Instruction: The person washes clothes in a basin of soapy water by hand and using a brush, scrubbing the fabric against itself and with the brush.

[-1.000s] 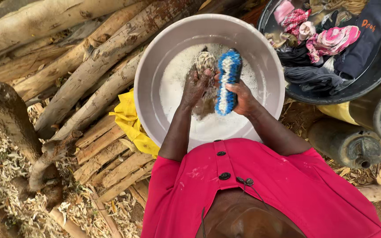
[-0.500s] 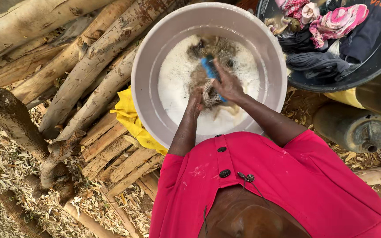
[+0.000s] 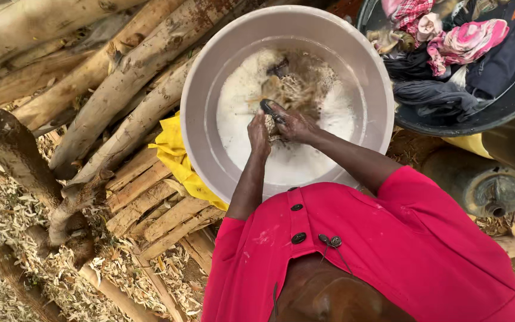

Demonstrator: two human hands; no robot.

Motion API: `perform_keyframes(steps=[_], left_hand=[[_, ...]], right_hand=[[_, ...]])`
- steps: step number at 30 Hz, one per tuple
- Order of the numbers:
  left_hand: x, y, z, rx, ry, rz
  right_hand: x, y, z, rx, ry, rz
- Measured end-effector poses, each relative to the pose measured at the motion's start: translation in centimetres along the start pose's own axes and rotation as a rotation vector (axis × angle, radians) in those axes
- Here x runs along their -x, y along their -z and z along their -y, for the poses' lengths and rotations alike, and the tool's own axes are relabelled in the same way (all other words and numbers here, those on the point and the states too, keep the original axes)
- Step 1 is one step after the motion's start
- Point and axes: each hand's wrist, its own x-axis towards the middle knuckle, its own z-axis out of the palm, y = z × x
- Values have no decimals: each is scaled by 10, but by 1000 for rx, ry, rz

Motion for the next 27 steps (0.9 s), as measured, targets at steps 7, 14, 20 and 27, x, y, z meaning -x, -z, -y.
perform_keyframes(steps=[7,14,20,27], left_hand=[[-22,19,43,177,-325,206],[-26,38,38,-413,-277,152],[-17,19,17,-58,-207,-22],[-4,18,20,150,-354,-8]], right_hand=[[-22,15,-49,-324,-620,-21],[-29,-8,-78,-1217,-517,-369],[4,3,33,-295,322,-263],[-26,43,35,-153,-545,149]])
